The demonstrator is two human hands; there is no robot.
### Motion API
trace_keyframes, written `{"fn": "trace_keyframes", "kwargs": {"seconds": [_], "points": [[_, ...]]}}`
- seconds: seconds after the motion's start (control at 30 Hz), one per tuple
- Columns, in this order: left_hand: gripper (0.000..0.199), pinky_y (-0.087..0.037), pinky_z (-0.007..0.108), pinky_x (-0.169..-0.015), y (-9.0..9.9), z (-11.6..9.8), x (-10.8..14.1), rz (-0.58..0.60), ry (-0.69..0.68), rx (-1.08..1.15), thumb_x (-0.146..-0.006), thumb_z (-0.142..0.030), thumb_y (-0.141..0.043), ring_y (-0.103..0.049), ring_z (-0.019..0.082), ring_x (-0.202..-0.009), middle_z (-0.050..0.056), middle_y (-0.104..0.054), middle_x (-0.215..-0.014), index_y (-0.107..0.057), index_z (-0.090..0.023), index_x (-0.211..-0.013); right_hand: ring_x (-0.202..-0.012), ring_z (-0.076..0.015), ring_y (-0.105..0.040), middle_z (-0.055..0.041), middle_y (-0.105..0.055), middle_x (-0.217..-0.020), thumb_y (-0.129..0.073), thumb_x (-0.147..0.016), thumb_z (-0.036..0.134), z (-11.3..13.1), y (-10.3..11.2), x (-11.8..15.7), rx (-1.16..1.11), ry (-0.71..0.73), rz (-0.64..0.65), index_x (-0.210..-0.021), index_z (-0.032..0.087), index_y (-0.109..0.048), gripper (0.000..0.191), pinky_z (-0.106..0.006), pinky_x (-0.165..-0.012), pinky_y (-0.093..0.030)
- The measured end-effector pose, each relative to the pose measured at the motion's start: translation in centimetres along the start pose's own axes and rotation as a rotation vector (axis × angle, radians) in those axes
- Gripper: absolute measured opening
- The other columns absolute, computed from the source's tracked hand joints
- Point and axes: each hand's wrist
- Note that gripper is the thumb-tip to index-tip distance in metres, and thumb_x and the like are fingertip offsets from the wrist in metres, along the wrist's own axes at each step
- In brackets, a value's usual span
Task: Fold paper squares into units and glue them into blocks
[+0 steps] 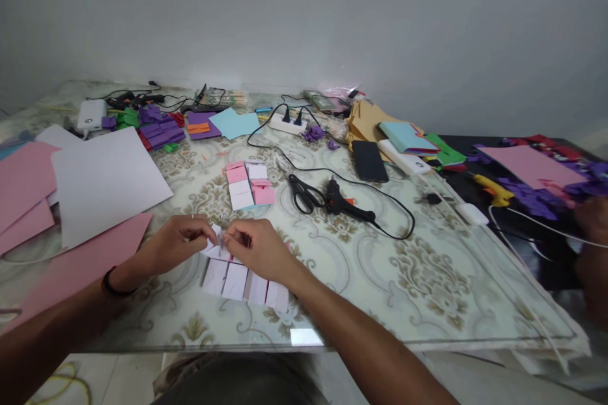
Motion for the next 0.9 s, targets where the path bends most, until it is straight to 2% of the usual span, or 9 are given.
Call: {"fn": "trace_keyframes", "kwargs": {"seconds": [0.17,0.3,0.6,0.77,0.9], "points": [[0.025,-0.037,0.023,-0.058,0.1,0.2,0.1,-0.018,-0.026,-0.039,-0.08,-0.016,-0.055,-0.055,0.012,-0.063,0.001,-0.067,-0.072,-0.08,-0.019,-0.075,-0.053,-0.0094,-0.043,0.0045,-0.055,-0.058,-0.059,-0.092,0.026,0.0,0.1,0.0,-0.045,-0.022,-0.001,-0.072,0.017,-0.064,0.022,-0.022,-0.053,-0.033],[0.025,-0.035,0.023,-0.057,0.2,0.4,0.1,-0.044,-0.056,-0.094,-0.079,-0.012,-0.054,-0.051,0.01,-0.06,-0.001,-0.064,-0.069,-0.077,-0.019,-0.073,-0.055,-0.0096,-0.045,0.0045,-0.056,-0.06,-0.059,-0.09,0.023,-0.1,0.2,0.0,-0.029,-0.018,-0.029,-0.07,0.018,-0.062,0.021,-0.022,-0.055,-0.034],[0.024,-0.036,0.026,-0.06,0.3,0.6,0.1,-0.101,-0.122,-0.229,-0.08,-0.01,-0.052,-0.049,0.01,-0.058,-0.002,-0.063,-0.067,-0.071,-0.017,-0.067,-0.063,-0.0126,-0.05,0.0034,-0.056,-0.061,-0.06,-0.083,0.012,-0.3,0.1,0.0,0.158,0.08,-0.117,-0.065,0.019,-0.055,0.02,-0.025,-0.063,-0.036],[0.025,-0.038,0.027,-0.062,0.0,0.9,0.1,-0.069,-0.149,-0.268,-0.08,-0.007,-0.05,-0.053,0.013,-0.061,-0.001,-0.064,-0.067,-0.068,-0.018,-0.066,-0.067,-0.0137,-0.051,0.0026,-0.058,-0.065,-0.06,-0.087,0.009,-0.7,-0.2,-0.2,0.245,0.129,-0.013,-0.067,0.019,-0.056,0.022,-0.026,-0.068,-0.038],[0.025,-0.042,0.027,-0.067,-0.3,1.2,0.0,-0.006,-0.167,-0.25,-0.081,-0.006,-0.049,-0.06,0.015,-0.068,0.001,-0.068,-0.072,-0.068,-0.019,-0.071,-0.074,-0.0156,-0.056,-0.0005,-0.064,-0.077,-0.064,-0.091,0.01,-1.3,-0.6,-0.3,0.297,0.175,0.075,-0.08,0.018,-0.065,0.014,-0.029,-0.076,-0.042]]}}
Point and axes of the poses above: each hand's wrist, its own x-axis away from the middle knuckle, its own y-axis out of the back of the hand, z = x × y
